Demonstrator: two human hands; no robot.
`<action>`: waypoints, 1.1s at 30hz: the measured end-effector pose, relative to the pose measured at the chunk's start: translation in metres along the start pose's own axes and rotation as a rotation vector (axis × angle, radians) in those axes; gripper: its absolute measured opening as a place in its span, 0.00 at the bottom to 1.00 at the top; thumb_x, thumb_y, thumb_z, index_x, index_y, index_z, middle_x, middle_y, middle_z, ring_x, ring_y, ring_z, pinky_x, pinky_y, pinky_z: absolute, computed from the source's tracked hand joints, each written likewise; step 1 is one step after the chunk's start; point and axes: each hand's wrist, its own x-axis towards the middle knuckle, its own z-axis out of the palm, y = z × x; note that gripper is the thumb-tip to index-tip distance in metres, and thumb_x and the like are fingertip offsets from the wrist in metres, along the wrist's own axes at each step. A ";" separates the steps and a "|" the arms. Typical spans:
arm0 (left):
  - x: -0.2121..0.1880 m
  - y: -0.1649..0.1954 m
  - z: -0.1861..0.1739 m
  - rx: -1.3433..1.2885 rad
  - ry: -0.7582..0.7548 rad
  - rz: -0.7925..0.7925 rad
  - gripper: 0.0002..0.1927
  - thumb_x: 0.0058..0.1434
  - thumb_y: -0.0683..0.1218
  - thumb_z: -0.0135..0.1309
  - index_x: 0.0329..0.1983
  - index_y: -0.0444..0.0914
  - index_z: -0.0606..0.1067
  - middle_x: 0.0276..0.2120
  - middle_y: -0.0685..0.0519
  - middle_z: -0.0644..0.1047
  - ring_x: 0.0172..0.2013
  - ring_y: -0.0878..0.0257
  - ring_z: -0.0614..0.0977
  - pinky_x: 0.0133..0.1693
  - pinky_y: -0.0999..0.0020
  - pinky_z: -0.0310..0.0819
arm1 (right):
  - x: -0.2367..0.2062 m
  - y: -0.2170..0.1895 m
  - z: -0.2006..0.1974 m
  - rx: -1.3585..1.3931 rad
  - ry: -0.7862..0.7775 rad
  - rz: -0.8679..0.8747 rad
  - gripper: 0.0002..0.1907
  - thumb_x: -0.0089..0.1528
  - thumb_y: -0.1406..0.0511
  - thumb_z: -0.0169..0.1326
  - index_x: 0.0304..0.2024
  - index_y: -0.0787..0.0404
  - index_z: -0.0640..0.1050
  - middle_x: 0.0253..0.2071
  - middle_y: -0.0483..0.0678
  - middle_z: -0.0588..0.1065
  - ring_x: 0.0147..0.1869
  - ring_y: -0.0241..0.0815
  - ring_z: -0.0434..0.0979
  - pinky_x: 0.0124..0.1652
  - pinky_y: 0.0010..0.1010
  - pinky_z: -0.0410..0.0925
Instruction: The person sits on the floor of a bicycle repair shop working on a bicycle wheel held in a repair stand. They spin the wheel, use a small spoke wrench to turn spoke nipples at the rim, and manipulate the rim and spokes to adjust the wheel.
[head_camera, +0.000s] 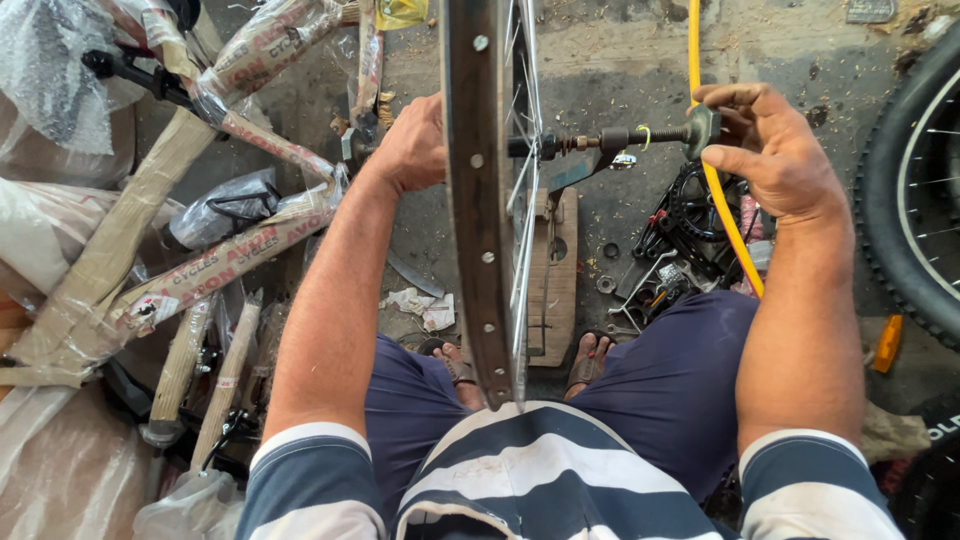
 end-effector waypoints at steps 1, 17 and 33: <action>-0.002 0.000 0.000 -0.031 0.004 -0.017 0.30 0.51 0.64 0.69 0.49 0.43 0.78 0.36 0.52 0.85 0.38 0.57 0.87 0.43 0.56 0.80 | -0.001 -0.001 0.001 -0.001 0.005 0.029 0.30 0.62 0.70 0.64 0.67 0.59 0.72 0.55 0.42 0.74 0.59 0.33 0.75 0.62 0.27 0.71; -0.004 0.009 -0.004 -0.050 0.065 0.150 0.32 0.52 0.60 0.70 0.56 0.41 0.76 0.43 0.48 0.84 0.45 0.51 0.84 0.46 0.56 0.76 | 0.000 0.031 -0.024 -0.266 0.058 0.079 0.30 0.68 0.55 0.57 0.67 0.67 0.72 0.49 0.48 0.76 0.48 0.37 0.74 0.47 0.29 0.69; 0.000 0.000 0.001 -0.026 0.043 0.047 0.27 0.51 0.61 0.70 0.46 0.41 0.78 0.38 0.49 0.84 0.41 0.53 0.86 0.44 0.56 0.79 | 0.006 0.031 -0.018 -0.264 0.055 0.006 0.37 0.66 0.43 0.60 0.64 0.64 0.73 0.46 0.47 0.75 0.46 0.36 0.76 0.47 0.32 0.72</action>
